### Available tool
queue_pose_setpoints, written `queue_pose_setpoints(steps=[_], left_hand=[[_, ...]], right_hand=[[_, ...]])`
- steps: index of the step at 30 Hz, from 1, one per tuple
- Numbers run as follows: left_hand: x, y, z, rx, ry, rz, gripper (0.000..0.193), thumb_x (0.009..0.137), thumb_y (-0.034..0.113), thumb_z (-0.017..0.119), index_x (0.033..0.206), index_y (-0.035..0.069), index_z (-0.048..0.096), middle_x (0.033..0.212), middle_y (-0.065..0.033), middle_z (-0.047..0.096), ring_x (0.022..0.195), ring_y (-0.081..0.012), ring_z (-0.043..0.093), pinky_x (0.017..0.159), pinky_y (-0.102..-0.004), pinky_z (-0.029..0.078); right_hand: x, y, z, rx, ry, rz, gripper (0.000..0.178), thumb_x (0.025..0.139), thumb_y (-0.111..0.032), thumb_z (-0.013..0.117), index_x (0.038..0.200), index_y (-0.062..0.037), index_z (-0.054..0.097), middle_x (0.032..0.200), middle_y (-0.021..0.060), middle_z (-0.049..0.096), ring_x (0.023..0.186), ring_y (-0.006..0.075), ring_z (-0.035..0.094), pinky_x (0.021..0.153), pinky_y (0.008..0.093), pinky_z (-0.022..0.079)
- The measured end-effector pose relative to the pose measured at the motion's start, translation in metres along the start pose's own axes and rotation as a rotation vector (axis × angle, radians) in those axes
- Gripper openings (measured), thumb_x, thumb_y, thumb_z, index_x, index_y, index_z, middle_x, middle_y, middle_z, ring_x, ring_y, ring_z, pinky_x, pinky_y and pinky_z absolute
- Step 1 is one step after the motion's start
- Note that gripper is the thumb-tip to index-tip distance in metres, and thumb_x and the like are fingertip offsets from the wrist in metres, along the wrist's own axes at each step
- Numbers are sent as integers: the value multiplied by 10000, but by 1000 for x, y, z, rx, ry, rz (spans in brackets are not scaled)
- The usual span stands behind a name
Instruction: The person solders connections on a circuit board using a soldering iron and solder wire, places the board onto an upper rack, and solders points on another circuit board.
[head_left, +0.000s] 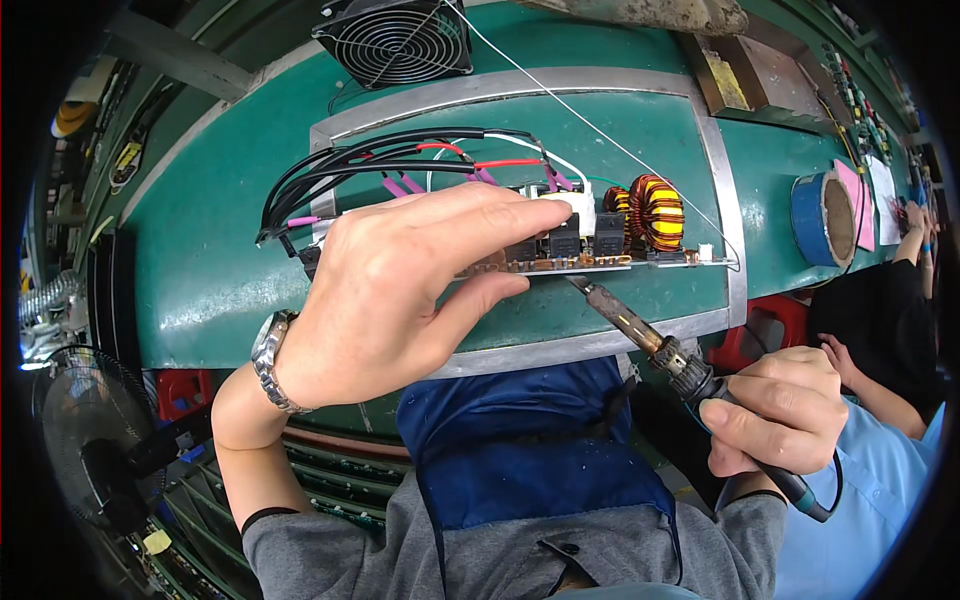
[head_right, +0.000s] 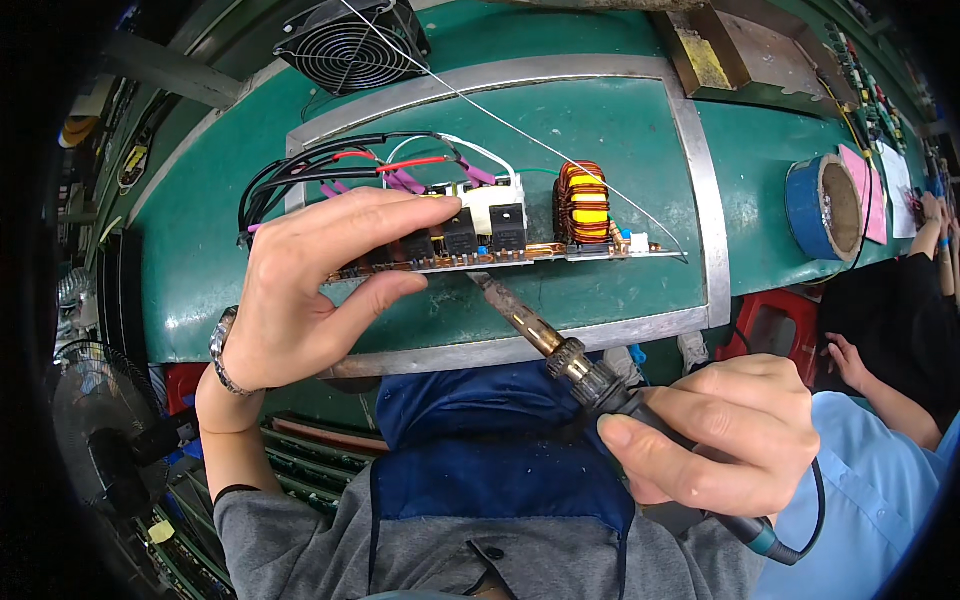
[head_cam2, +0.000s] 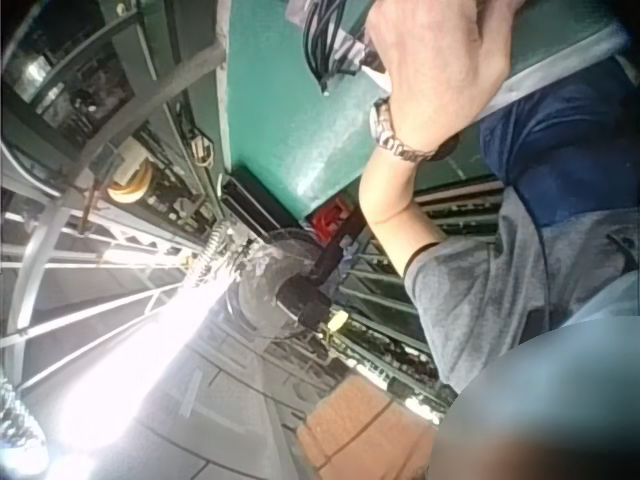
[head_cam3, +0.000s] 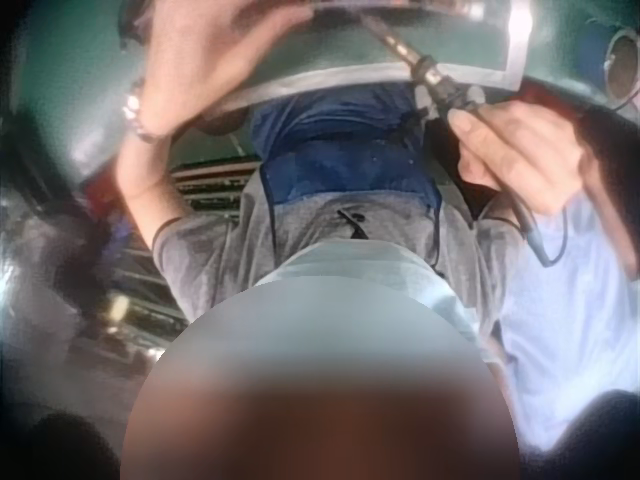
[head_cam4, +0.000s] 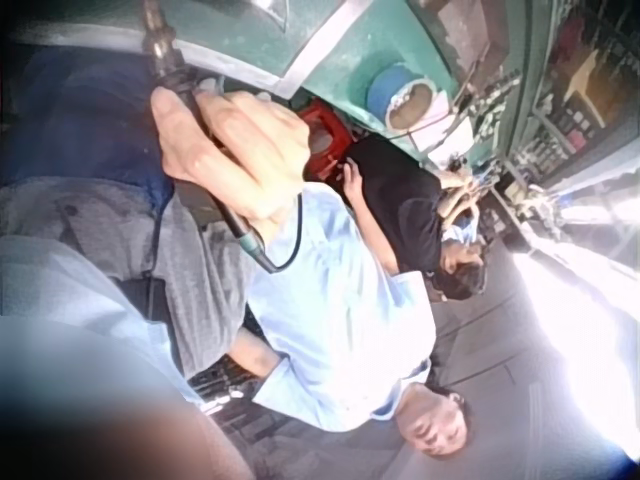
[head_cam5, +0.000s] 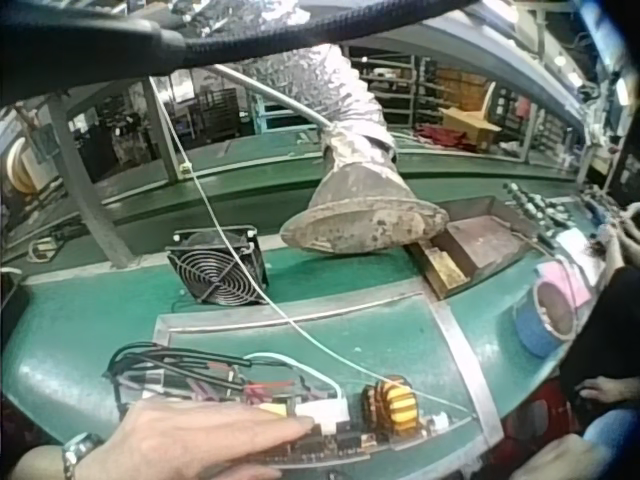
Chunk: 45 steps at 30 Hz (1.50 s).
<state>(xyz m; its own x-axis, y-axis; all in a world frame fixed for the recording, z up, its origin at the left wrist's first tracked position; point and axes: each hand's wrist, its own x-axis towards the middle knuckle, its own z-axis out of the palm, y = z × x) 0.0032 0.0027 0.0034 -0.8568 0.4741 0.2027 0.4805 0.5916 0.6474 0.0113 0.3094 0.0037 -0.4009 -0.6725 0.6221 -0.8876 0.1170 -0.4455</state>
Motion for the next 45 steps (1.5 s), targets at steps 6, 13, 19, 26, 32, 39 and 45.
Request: queue_pose_setpoints(steps=[6, 13, 19, 26, 32, 39, 45], left_hand=[[0, 0, 0, -24, -8, -11, 475, 737, -36, 721, 1205, 22, 669, 1105, -171, 694, 958, -295, 682, 791, -338, 558], [0, 2, 0, -28, -14, -21, 475, 739, -43, 717, 1207, 25, 670, 1103, -171, 693, 910, -276, 684, 771, -327, 559], [0, 2, 1, -40, -8, -27, 483, 733, -56, 712, 1207, 28, 671, 1100, -171, 690, 884, -257, 686, 760, -315, 562], [2, 0, 0, 34, 13, 47, 484, 729, -45, 718, 1206, 26, 671, 1099, -174, 689, 879, -256, 685, 768, -326, 558], [2, -2, 1, 17, 30, 23, 447, 748, 14, 728, 1188, 66, 665, 1078, -151, 694, 843, -297, 692, 718, -356, 562], [5, -6, -1, -2, 20, 18, 546, 751, 17, 732, 1279, 56, 599, 1110, -130, 686, 857, -229, 680, 722, -317, 540], [10, 2, -4, -52, -37, -63, 559, 752, 48, 741, 1292, 29, 595, 1131, -132, 670, 947, -221, 639, 801, -305, 498]], right_hand=[[1, 1, -1, -6, -37, -25, 235, 744, -165, 800, 942, -53, 741, 659, 76, 611, 492, 125, 588, 379, 208, 442], [1, 2, -2, -2, -49, -38, 236, 761, -203, 795, 935, -52, 741, 661, 89, 614, 494, 124, 592, 379, 204, 438], [1, 4, -1, -16, -20, -58, 226, 751, -178, 799, 924, -46, 737, 644, 84, 607, 475, 122, 583, 370, 199, 430], [-7, -3, -4, -38, 69, -64, 228, 787, -190, 791, 918, -20, 712, 640, 79, 601, 462, 124, 577, 363, 198, 426], [-30, -12, -20, -149, 200, -50, 245, 856, -192, 751, 924, 17, 643, 623, 97, 586, 436, 152, 551, 388, 231, 455], [-82, 4, -17, -579, 924, 812, 242, 948, -31, 582, 1165, 56, 643, 875, 173, 722, 650, 99, 631, 596, 198, 499], [-122, 58, -37, -748, 885, 827, 214, 960, -144, 622, 1132, -26, 669, 736, 64, 690, 623, 56, 608, 576, 204, 475]])
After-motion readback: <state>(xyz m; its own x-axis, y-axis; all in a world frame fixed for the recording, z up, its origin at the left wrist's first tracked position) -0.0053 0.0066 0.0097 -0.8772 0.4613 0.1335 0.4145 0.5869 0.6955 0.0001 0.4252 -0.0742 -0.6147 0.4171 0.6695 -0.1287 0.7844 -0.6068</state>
